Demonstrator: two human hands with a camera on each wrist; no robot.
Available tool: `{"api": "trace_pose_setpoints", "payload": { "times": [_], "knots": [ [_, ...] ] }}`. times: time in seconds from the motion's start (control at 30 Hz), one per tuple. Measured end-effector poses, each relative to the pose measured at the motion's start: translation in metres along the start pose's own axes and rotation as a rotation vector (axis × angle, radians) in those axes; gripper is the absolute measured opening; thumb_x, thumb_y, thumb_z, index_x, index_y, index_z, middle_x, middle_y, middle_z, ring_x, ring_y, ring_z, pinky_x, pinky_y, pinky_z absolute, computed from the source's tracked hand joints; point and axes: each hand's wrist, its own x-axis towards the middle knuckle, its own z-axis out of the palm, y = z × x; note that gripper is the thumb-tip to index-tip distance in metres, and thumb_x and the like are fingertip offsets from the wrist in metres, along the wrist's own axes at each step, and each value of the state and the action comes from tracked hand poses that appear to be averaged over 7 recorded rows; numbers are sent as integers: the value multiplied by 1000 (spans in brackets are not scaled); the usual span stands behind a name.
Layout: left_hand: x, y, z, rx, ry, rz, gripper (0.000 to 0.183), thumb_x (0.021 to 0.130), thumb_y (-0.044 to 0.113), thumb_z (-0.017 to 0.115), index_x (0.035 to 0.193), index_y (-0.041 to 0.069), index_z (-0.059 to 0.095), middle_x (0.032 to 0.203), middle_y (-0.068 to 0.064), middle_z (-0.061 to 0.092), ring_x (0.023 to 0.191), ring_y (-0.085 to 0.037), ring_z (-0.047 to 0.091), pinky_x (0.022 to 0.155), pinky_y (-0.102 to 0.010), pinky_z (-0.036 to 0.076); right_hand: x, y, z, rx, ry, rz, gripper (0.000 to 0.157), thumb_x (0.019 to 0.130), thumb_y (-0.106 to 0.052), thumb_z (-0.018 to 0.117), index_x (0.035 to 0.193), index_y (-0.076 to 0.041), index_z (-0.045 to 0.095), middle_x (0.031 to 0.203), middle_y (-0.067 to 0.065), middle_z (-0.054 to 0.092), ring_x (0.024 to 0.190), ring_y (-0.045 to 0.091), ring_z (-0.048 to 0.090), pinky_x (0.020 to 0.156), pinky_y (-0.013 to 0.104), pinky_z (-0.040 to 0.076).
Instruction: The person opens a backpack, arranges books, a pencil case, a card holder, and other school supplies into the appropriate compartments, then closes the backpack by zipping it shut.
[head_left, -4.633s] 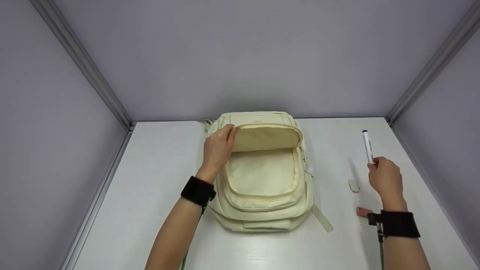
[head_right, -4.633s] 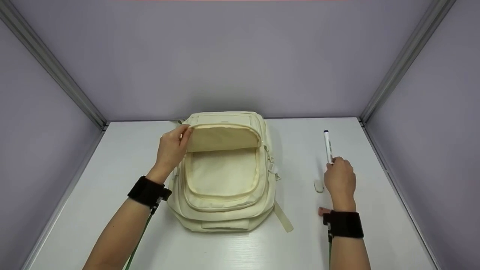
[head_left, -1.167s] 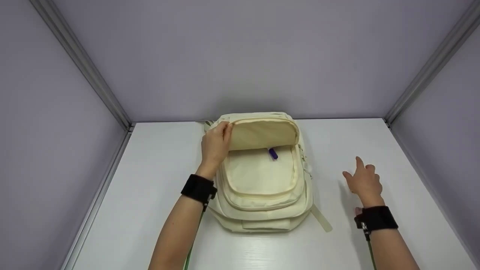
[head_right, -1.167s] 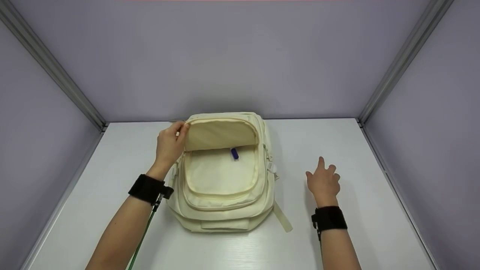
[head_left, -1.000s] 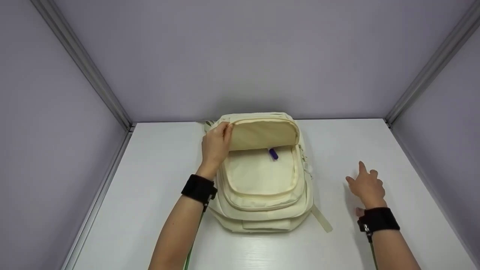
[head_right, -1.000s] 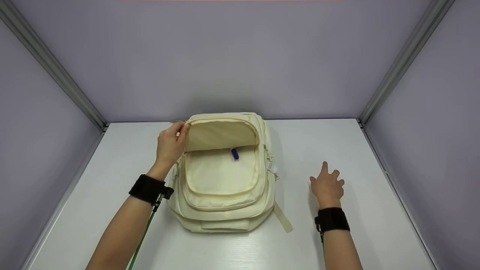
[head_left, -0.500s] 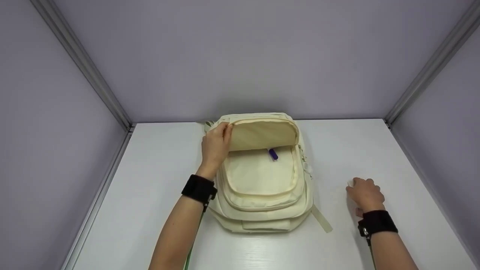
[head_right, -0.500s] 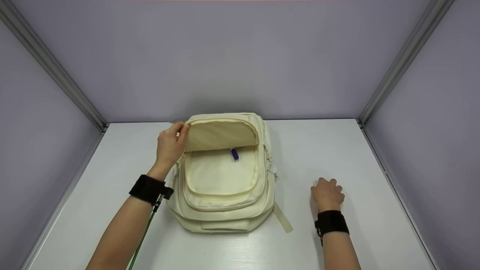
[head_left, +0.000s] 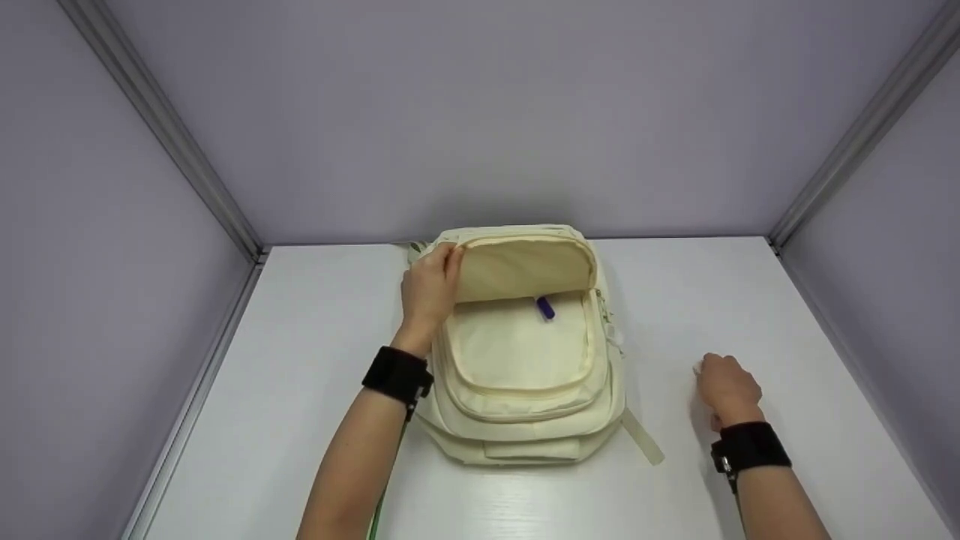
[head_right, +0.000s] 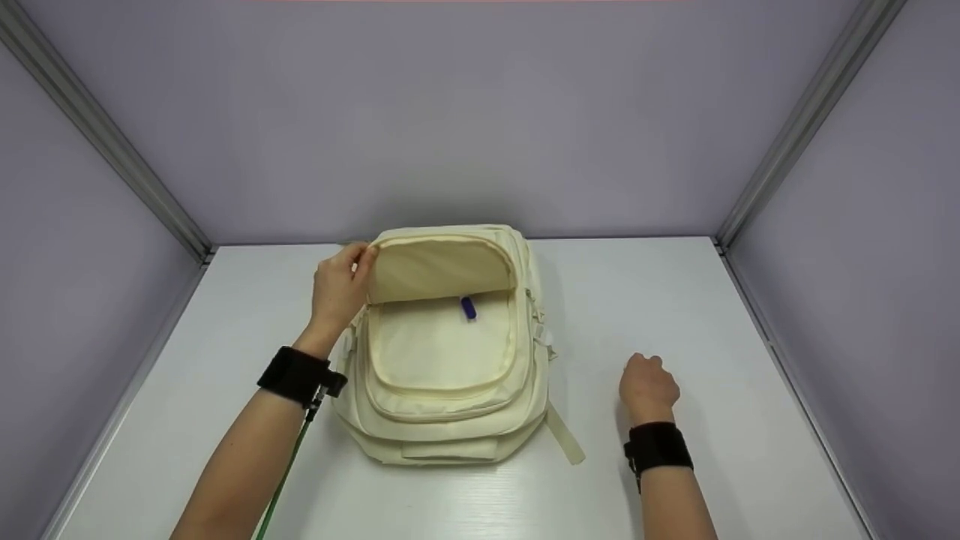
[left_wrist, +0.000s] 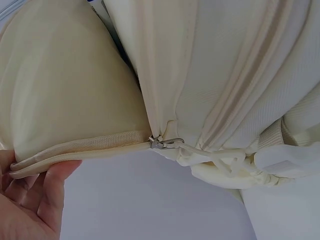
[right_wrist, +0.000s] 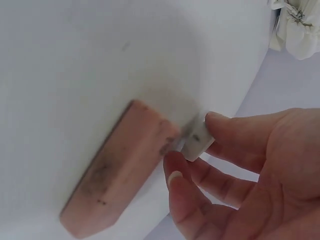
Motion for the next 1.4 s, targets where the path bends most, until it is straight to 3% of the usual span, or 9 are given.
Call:
{"api": "trace_pose_setpoints", "payload": {
  "times": [0.1,0.23,0.37,0.57,0.77,0.93,1.1,1.4],
  "knots": [
    [3,-2,0,12,-19,-34,26,101,29,56,96,7,69,70,-4,57,60,-22,51,57,-44,45,2,-9,-3,33,55,-45,31,101,-4,42,122,18,48,104,37,50,92,48,56,69,51,53],
    [8,-4,0,26,-50,-95,27,102,30,54,100,8,69,71,-4,57,59,-21,50,56,-42,45,3,-33,-9,105,158,-139,41,100,-5,48,129,24,41,111,42,50,103,52,53,83,56,48],
    [11,-5,2,39,-76,-155,28,103,32,53,106,10,70,73,-5,62,59,-21,52,57,-42,46,-2,-67,-16,194,276,-260,38,97,-5,57,121,24,50,104,36,55,95,47,58,80,53,50],
    [12,-9,5,52,-105,-196,31,103,34,50,111,12,70,78,-5,65,61,-22,56,56,-42,47,-17,-124,-17,294,413,-441,30,94,-8,66,115,14,61,97,22,58,86,34,61,72,46,52],
    [12,-13,5,50,-95,-213,31,104,35,50,110,13,70,83,-5,67,65,-24,60,60,-45,49,-33,-180,-9,350,463,-655,26,89,-6,73,111,6,66,94,12,60,76,21,60,65,35,50],
    [11,-13,5,50,-94,-219,29,103,34,51,111,13,70,87,-6,68,68,-25,61,62,-46,49,-36,-212,6,267,448,-795,23,88,-4,73,108,2,66,96,8,58,74,17,59,63,31,50],
    [9,-12,5,45,-91,-227,27,103,32,52,109,13,70,90,-6,69,72,-27,64,64,-46,50,-29,-226,22,174,456,-831,20,89,-4,72,106,2,65,99,12,57,79,23,63,65,35,53],
    [8,-9,5,55,-84,-223,26,102,33,54,105,13,70,85,-7,68,68,-28,60,61,-47,49,-24,-233,35,138,450,-787,16,86,-4,74,97,2,64,92,12,54,75,27,61,62,37,53]
  ]
}}
